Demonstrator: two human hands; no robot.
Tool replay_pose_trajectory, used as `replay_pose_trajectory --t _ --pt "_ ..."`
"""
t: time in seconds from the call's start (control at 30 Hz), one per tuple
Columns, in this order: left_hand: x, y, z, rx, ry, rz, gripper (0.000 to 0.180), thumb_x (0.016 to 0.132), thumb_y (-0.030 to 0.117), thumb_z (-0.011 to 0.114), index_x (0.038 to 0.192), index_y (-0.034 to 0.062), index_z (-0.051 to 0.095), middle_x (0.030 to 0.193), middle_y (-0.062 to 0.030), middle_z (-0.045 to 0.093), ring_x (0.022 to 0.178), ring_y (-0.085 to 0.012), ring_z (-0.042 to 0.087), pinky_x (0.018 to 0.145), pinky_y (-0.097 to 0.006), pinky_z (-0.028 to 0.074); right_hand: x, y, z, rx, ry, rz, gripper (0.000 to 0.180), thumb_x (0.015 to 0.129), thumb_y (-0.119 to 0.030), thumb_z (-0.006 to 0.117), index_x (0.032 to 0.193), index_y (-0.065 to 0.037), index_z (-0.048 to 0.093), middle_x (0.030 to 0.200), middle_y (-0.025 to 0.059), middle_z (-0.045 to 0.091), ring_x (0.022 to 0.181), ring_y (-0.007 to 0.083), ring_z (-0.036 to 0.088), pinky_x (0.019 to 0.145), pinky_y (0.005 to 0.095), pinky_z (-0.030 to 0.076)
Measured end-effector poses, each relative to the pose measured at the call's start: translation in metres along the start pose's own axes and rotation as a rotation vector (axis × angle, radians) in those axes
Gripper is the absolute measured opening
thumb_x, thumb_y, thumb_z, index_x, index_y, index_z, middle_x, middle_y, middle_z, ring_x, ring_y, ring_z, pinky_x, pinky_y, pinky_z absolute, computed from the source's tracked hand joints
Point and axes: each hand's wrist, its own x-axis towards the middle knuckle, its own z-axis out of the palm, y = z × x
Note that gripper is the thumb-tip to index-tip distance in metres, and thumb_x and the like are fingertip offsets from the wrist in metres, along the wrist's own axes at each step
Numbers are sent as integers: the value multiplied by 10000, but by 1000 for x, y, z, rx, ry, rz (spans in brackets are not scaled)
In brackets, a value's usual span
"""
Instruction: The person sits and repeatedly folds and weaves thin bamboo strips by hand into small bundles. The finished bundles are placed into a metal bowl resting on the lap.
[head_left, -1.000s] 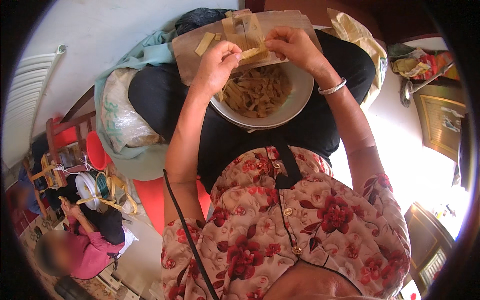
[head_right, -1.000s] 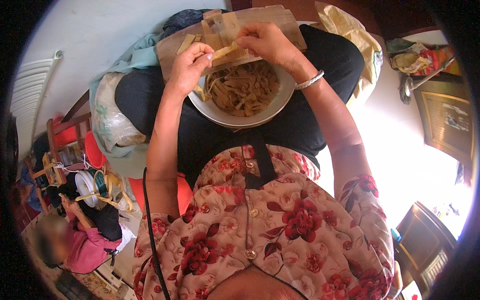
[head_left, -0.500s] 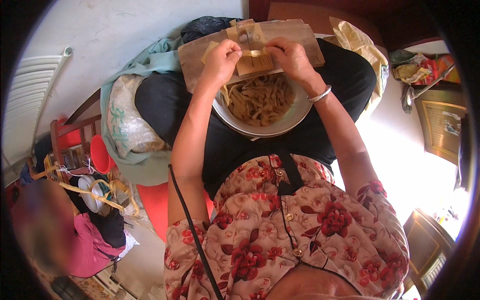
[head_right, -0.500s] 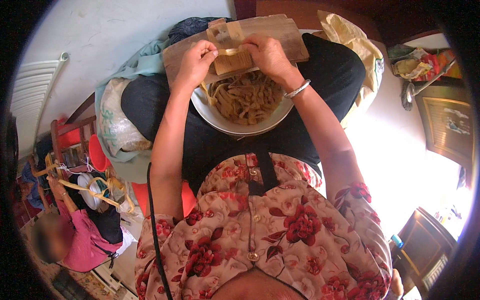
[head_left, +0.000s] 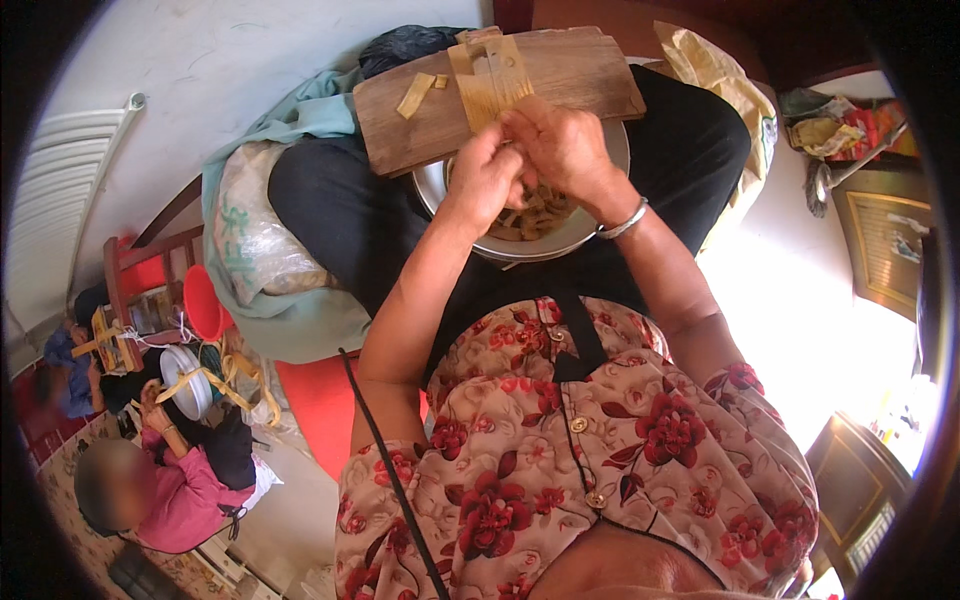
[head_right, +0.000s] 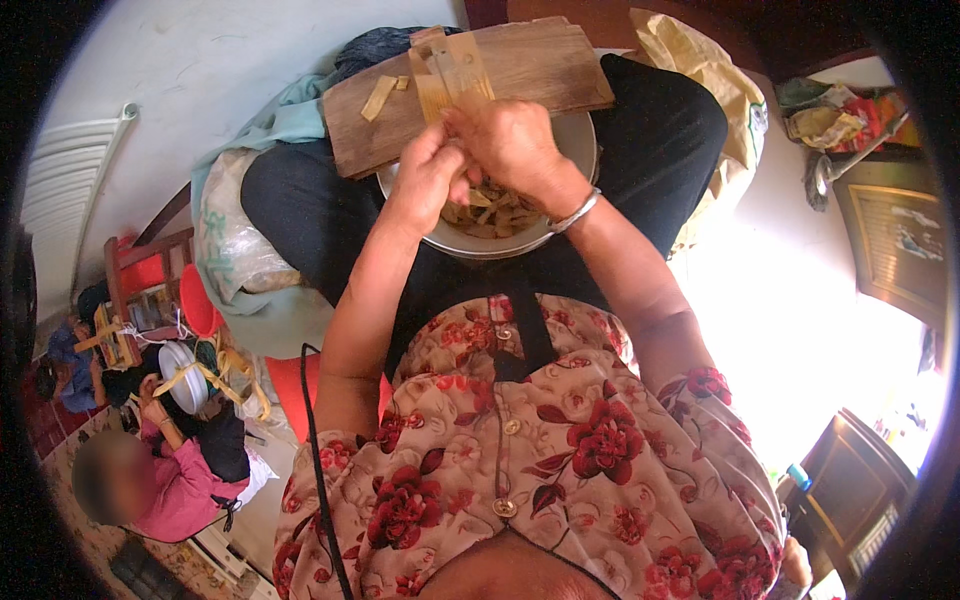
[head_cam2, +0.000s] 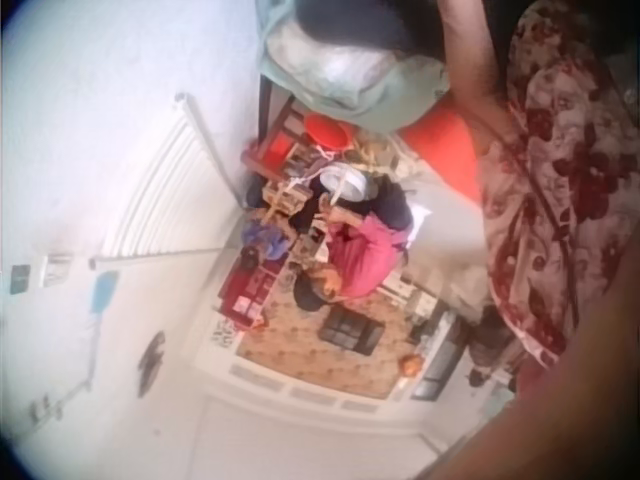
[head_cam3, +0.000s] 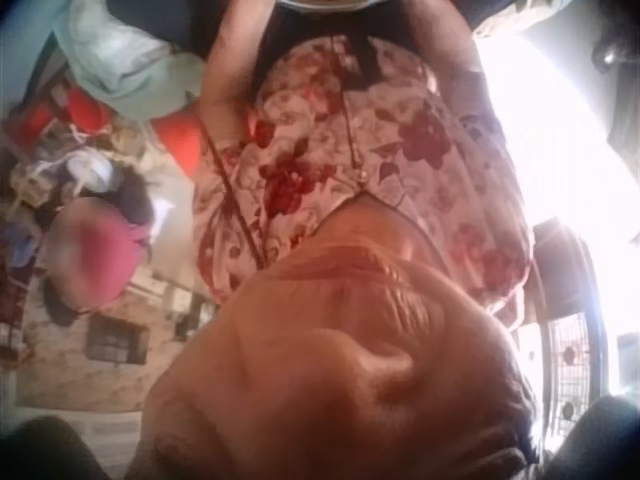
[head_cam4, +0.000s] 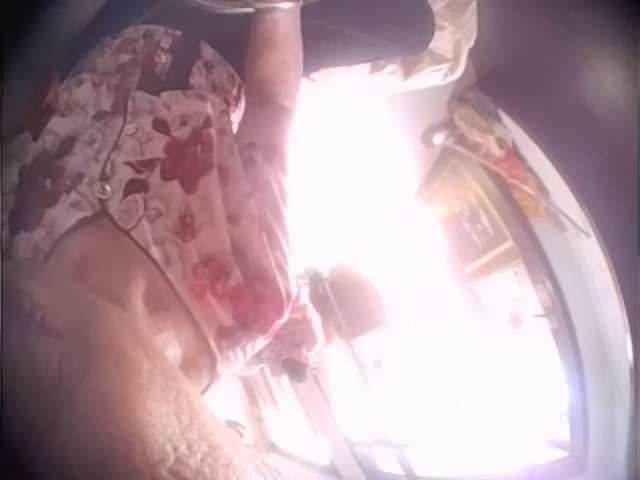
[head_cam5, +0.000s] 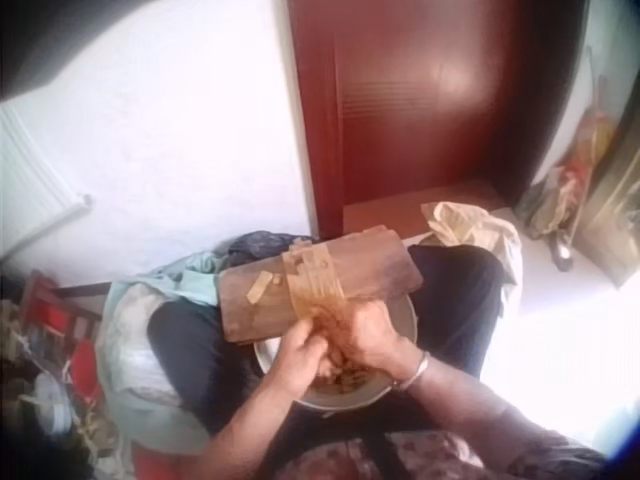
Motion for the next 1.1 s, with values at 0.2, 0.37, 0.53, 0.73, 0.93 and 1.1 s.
replay_pose_trajectory --t 0.2,0.37,0.53,0.73,0.93,1.1 --pt "-29 32 -27 277 -212 108 208 962 211 569 968 17 646 714 20 569 601 -25 479 533 -188 389 -16 14 -53 51 -293 -237 165 875 -196 626 804 -51 662 638 126 627 569 263 635 524 367 492" --pt "-46 78 4 250 -294 367 236 954 197 576 914 -12 679 804 4 638 684 -43 514 614 -191 405 -55 -65 -111 1008 -753 -323 147 916 -105 599 965 18 665 794 122 685 708 164 678 593 292 522" --pt "-50 62 26 -169 -249 311 279 998 260 510 1017 -3 600 709 46 489 631 -27 413 553 -207 358 -40 -62 -104 1155 -223 53 251 952 -139 579 1135 21 642 935 127 693 820 166 685 697 264 543" --pt "-15 13 34 -343 -41 5 269 952 181 582 1197 88 523 690 72 388 537 -11 328 456 -164 263 -19 4 -14 300 115 66 226 916 -101 604 1127 -86 684 867 64 713 780 103 653 708 246 527" --pt "-3 -23 8 -129 -67 62 147 930 149 597 1048 69 564 716 11 491 571 -90 452 483 -246 377 -21 13 -9 -52 201 -81 162 844 -262 644 910 -129 709 699 134 649 658 316 650 577 407 509" --pt "-14 -24 11 1004 245 618 97 878 86 574 964 43 588 845 -97 635 750 -335 617 635 -414 495 -40 30 3 220 -143 288 312 907 -374 617 891 -77 712 758 137 674 717 270 664 634 370 508"
